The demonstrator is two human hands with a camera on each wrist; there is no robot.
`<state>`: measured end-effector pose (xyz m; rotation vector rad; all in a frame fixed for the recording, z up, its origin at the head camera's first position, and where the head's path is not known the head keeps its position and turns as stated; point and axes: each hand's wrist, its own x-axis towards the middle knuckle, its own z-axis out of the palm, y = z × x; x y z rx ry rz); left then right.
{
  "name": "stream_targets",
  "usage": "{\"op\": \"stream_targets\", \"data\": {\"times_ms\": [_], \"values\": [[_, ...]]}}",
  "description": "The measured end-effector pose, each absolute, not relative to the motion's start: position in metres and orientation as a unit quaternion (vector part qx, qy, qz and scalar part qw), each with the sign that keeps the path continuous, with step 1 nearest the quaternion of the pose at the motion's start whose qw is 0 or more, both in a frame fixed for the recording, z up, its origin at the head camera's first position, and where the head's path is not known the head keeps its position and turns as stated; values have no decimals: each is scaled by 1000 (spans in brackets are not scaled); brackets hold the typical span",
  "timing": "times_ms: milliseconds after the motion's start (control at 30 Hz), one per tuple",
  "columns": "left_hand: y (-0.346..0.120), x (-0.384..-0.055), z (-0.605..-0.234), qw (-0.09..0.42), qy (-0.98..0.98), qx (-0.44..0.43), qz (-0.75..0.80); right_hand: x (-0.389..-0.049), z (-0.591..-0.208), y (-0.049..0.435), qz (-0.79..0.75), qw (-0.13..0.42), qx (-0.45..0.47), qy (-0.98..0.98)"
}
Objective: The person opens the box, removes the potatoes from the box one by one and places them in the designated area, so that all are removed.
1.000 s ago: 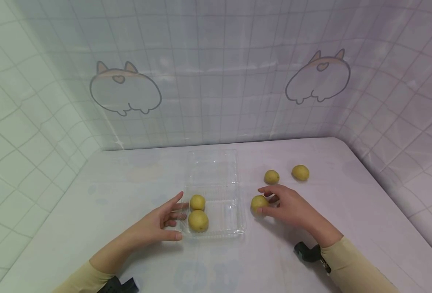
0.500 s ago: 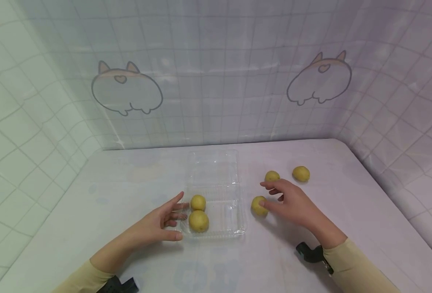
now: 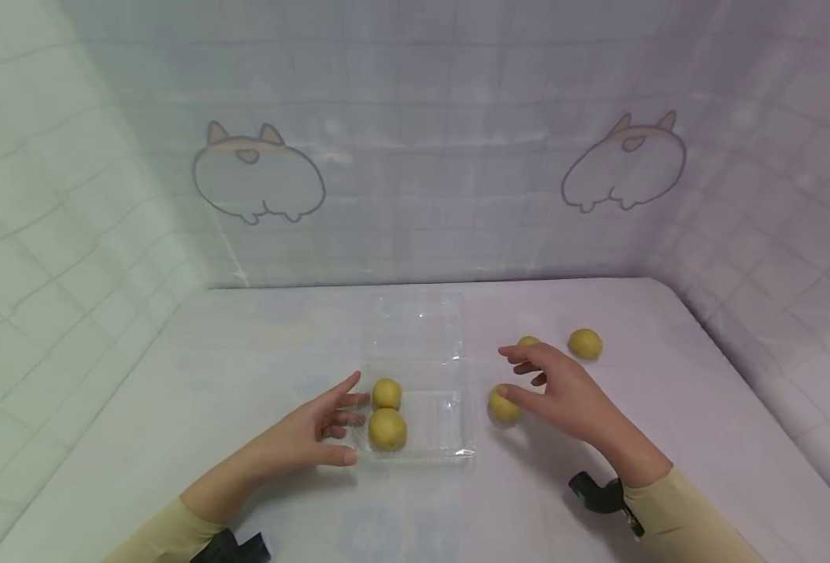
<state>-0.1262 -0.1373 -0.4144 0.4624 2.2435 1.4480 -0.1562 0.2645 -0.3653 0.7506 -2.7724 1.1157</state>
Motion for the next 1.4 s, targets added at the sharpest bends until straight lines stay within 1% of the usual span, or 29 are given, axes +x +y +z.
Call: {"op": "stream_targets", "data": {"times_ms": [200,467,667,900,1100,1400], "values": [[-135,-127,-414,209,809,170,522,-160,-354,252,368,33,260,-892],[-134,-127,-413,210,809,170,522,-162,-346,227,387,15,295,-874],[-134,-128,-414,212,808,174,521,-162,-349,211,414,-11,318,-853],[-134,-127,-412,213,809,176,519,-162,-354,195,399,-23,327,-856],[-134,-126,-410,214,809,173,520,-160,-356,182,388,-45,347,-853],[-133,-124,-408,216,808,171,521,-159,-362,166,377,-78,354,-852]]}}
